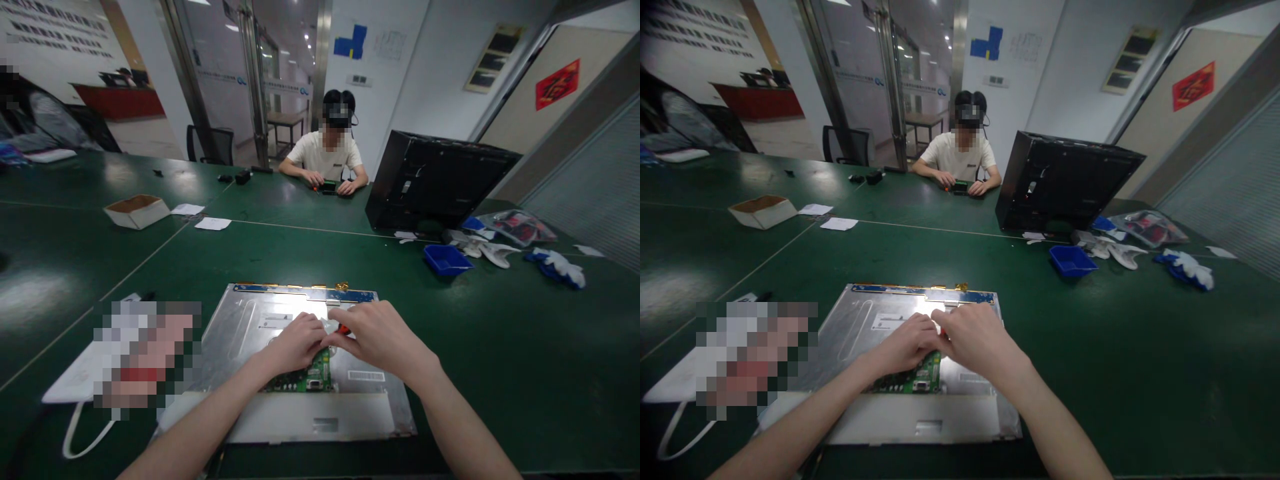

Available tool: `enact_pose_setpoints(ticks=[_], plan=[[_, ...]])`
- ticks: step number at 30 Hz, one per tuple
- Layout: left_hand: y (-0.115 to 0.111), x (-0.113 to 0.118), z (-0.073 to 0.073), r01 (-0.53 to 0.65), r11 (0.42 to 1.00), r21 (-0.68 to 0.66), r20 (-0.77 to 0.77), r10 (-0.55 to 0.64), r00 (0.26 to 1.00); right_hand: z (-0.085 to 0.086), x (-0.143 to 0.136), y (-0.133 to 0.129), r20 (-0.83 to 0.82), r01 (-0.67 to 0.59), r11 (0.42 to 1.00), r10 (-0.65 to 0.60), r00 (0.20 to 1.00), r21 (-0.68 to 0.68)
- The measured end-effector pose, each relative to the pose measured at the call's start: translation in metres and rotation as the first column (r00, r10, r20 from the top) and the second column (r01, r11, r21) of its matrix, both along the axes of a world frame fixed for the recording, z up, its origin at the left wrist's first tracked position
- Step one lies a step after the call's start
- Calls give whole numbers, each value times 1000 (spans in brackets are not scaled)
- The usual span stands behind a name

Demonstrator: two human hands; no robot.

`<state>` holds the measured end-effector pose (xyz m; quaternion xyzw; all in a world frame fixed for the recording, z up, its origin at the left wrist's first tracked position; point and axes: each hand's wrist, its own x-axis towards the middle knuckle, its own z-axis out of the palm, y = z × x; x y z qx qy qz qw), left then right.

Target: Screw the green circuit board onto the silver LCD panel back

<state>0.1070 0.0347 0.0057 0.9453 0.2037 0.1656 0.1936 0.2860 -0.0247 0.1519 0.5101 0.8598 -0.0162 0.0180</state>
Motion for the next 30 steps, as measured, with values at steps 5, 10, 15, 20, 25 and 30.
enact_pose_setpoints(ticks=[5,10,15,20,25,30], plan=[[0,0,0,-7,1000,3,18,7,1000,-1,0,0,10,-16,1000,16,1000,11],[-1,1,0,-25,1000,-4,12,25,1000,1,4,-3,-105,-69,998,67,992,-15],[-2,0,3,-27,999,-20,5,27,1000,0,5,-2,-85,-22,999,19,996,-37],[-1,-1,1,-11,999,-30,6,11,1000,-2,4,1,-14,15,1000,-15,1000,-15],[0,0,-1,-18,999,-47,7,18,1000,-1,3,-1,-57,-31,999,30,998,-23],[0,0,-1,-18,999,-38,10,19,1000,-1,3,-3,-75,-45,998,42,996,-40]])
